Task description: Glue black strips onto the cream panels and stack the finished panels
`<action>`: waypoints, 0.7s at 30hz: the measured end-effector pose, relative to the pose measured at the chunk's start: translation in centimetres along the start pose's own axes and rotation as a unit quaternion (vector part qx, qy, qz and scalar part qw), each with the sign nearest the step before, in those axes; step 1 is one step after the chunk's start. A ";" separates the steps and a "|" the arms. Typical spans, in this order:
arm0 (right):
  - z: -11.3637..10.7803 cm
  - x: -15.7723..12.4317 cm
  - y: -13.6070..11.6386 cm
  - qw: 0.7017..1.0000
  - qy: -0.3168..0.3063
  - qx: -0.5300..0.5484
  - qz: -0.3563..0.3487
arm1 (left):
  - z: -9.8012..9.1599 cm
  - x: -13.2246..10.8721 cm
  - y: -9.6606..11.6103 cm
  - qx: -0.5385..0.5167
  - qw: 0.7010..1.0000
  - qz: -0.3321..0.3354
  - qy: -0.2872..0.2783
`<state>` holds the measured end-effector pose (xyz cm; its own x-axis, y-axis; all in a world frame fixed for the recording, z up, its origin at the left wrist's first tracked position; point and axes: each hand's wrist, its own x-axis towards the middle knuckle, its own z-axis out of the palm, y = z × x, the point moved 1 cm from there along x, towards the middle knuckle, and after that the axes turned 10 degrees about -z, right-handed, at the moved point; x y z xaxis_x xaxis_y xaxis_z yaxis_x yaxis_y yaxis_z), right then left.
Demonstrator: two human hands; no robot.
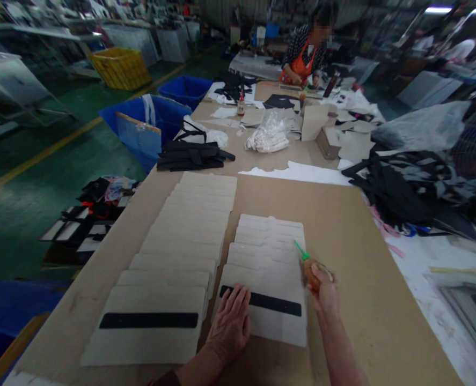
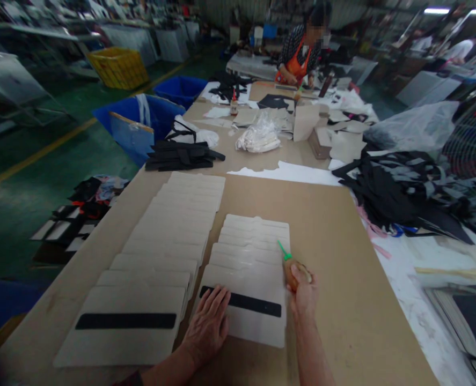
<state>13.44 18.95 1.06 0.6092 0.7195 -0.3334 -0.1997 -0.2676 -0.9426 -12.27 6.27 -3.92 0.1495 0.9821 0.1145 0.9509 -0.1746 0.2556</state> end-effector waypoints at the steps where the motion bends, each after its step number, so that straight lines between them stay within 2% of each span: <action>1: -0.6 0.8 0.0 1.000 0.013 -0.007 -0.007 | 0.0 0.0 0.0 0.008 1.000 -0.001 0.000; 4: -1.5 2.8 -0.1 0.999 0.028 -0.028 -0.023 | -0.2 0.0 0.0 0.034 0.999 -0.002 0.000; 8: -1.6 4.1 -0.1 0.998 0.018 -0.053 -0.025 | -0.4 0.1 0.0 0.047 0.999 0.006 -0.005; 16: -1.7 5.6 0.2 0.996 -0.017 -0.090 -0.022 | -0.7 0.3 0.3 0.040 0.999 0.004 -0.005; 21: -1.9 5.5 0.2 0.995 -0.038 -0.089 -0.025 | -0.7 0.1 0.3 0.057 0.998 0.009 -0.016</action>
<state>18.16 21.61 -0.93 0.5537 0.7796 -0.2928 -0.0265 -0.3349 -0.9419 -12.15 6.31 -3.17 0.1732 0.9810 0.0870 0.9723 -0.1844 0.1434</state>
